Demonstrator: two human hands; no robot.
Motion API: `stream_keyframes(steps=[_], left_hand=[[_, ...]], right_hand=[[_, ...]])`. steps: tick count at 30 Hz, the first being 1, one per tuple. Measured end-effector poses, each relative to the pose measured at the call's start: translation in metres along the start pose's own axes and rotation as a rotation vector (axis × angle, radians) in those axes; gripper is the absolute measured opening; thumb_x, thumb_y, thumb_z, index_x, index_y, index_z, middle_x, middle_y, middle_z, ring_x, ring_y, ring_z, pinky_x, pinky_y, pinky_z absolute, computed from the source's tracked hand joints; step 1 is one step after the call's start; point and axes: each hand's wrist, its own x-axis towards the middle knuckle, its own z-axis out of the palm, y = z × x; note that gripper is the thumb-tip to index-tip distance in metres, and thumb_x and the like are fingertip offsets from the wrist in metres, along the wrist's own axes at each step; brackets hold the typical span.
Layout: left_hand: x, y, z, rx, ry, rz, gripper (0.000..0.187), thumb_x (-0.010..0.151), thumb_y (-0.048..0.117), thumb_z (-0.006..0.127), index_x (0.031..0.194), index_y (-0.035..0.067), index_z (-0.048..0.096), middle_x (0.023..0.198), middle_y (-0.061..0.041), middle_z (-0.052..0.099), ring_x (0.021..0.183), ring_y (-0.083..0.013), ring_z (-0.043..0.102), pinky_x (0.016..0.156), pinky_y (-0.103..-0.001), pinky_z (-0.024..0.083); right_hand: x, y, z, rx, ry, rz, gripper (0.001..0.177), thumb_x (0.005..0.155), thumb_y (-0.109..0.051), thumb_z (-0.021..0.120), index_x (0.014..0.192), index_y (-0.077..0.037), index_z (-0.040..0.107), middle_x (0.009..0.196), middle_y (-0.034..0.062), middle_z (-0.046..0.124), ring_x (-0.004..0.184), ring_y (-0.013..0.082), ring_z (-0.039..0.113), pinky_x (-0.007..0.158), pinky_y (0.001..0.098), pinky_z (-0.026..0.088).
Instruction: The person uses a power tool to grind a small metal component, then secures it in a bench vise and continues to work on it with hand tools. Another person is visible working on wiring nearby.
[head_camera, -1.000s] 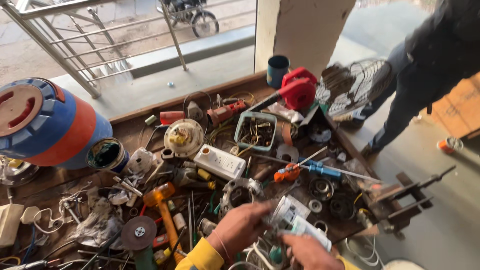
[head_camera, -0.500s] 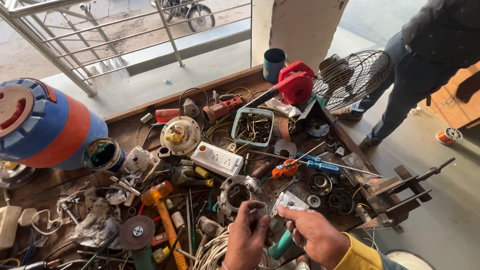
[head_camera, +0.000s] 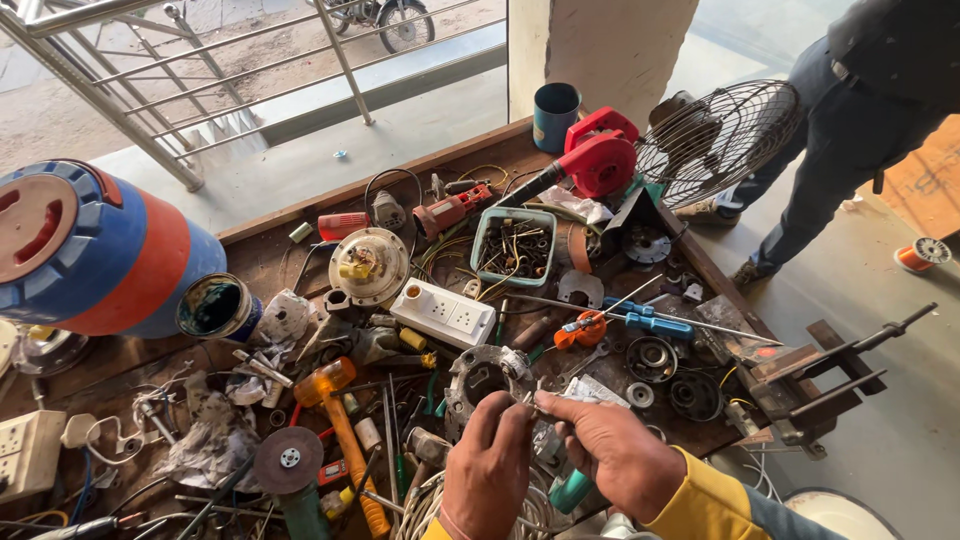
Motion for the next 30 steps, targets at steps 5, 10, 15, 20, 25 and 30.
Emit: stream_keyframes(steps=[5, 10, 15, 20, 25, 30], left_hand=[[0.005, -0.004, 0.001, -0.126, -0.023, -0.195, 0.016, 0.088, 0.006, 0.076, 0.101, 0.002, 0.067, 0.099, -0.012, 0.069, 0.08, -0.0245, 0.073, 0.064, -0.032, 0.059], [0.014, -0.015, 0.019, -0.732, -0.046, -0.657, 0.012, 0.089, 0.003, 0.076, 0.099, 0.002, 0.07, 0.092, -0.008, 0.071, 0.076, -0.0113, 0.065, 0.065, -0.025, 0.055], [0.013, -0.017, 0.02, -0.533, -0.012, -0.562, 0.01, 0.085, 0.003, 0.077, 0.094, 0.003, 0.074, 0.097, -0.003, 0.068, 0.072, -0.0098, 0.065, 0.06, -0.025, 0.054], [0.009, -0.017, 0.018, -0.313, 0.02, -0.386, 0.011, 0.084, 0.004, 0.076, 0.094, 0.002, 0.074, 0.099, -0.004, 0.067, 0.081, -0.0081, 0.07, 0.067, -0.024, 0.058], [0.008, -0.027, 0.031, -0.715, 0.048, -0.773, 0.012, 0.088, 0.009, 0.076, 0.095, 0.0, 0.074, 0.091, -0.008, 0.069, 0.07, -0.0119, 0.065, 0.058, -0.026, 0.053], [0.005, -0.038, 0.039, -1.345, 0.117, -0.912, 0.018, 0.088, 0.006, 0.073, 0.104, -0.001, 0.07, 0.092, -0.005, 0.072, 0.078, -0.0094, 0.067, 0.071, -0.024, 0.056]], right_hand=[[0.013, -0.001, -0.004, 0.004, -0.006, -0.01, 0.022, 0.089, -0.023, 0.081, 0.081, -0.008, 0.067, 0.066, -0.0017, 0.057, 0.052, 0.0068, 0.047, 0.046, 0.0188, 0.038], [0.033, 0.004, -0.01, 0.063, -0.045, -0.025, 0.018, 0.09, -0.021, 0.078, 0.083, -0.007, 0.068, 0.066, -0.0022, 0.054, 0.053, 0.0066, 0.046, 0.045, 0.0198, 0.038], [0.037, 0.008, -0.004, 0.1, 0.004, 0.02, 0.014, 0.091, -0.018, 0.076, 0.089, -0.005, 0.071, 0.071, 0.0008, 0.061, 0.057, 0.0082, 0.052, 0.047, 0.0188, 0.041], [0.03, 0.005, 0.0, 0.052, -0.052, -0.006, 0.015, 0.092, -0.017, 0.077, 0.092, -0.002, 0.072, 0.077, 0.001, 0.065, 0.064, 0.007, 0.059, 0.051, 0.0158, 0.046], [0.034, 0.002, 0.0, 0.054, -0.028, 0.004, 0.012, 0.093, -0.018, 0.073, 0.094, -0.006, 0.073, 0.077, -0.0015, 0.064, 0.065, 0.006, 0.058, 0.052, 0.0161, 0.046], [0.041, 0.007, -0.002, 0.101, -0.03, 0.024, 0.011, 0.095, -0.017, 0.071, 0.095, -0.006, 0.074, 0.076, -0.0035, 0.062, 0.063, 0.005, 0.055, 0.051, 0.0161, 0.044]])
